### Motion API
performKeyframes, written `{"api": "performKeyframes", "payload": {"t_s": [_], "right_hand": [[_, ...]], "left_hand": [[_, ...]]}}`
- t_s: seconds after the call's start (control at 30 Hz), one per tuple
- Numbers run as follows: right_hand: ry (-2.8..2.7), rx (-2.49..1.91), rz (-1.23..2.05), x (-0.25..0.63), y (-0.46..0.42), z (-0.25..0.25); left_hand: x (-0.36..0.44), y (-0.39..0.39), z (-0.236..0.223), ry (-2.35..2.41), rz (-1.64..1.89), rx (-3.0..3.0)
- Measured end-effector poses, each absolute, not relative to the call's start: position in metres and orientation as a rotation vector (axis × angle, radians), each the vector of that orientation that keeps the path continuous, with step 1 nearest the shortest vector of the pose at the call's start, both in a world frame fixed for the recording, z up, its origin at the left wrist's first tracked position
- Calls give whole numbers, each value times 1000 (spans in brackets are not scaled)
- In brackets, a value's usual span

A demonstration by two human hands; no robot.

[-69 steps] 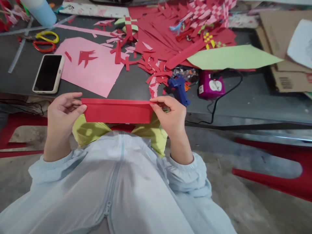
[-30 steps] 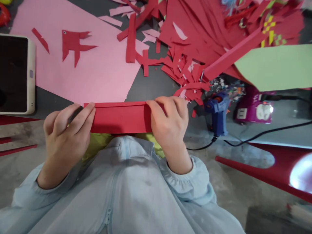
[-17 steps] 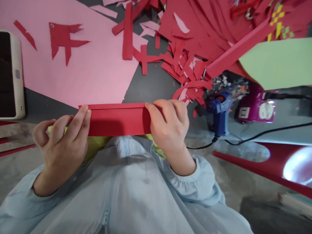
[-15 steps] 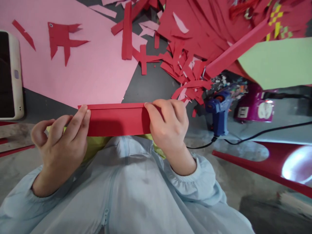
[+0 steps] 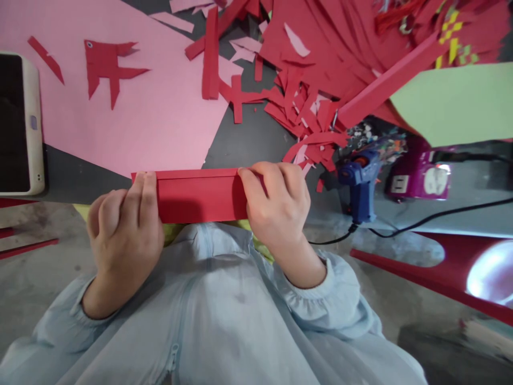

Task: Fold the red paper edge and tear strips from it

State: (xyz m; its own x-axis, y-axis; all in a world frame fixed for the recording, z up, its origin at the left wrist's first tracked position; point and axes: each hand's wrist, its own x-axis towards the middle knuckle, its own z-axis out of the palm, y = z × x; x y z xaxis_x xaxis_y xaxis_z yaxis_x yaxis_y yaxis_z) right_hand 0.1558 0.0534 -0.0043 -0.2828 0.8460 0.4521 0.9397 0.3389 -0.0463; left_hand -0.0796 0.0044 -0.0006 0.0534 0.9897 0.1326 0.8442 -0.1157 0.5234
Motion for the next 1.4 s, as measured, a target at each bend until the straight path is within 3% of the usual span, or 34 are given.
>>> {"api": "performKeyframes", "payload": {"t_s": [0.5, 0.63, 0.87, 1.03, 1.4], "right_hand": [[-2316, -1568, -497, 153, 55, 3], [-2344, -1586, -485, 154, 55, 2], [-2338, -1571, -477, 153, 55, 2], [-2330, -1485, -611, 152, 58, 3], [-2333, -1460, -546, 158, 58, -3]], "left_hand": [[-85, 9, 0, 1812, 648, 2013], [-82, 8, -5, 1921, 639, 2177], [-81, 14, 4, 1986, 323, 2733], [-82, 15, 8, 1959, 267, 2790], [-72, 9, 3, 2005, 266, 2755]]}}
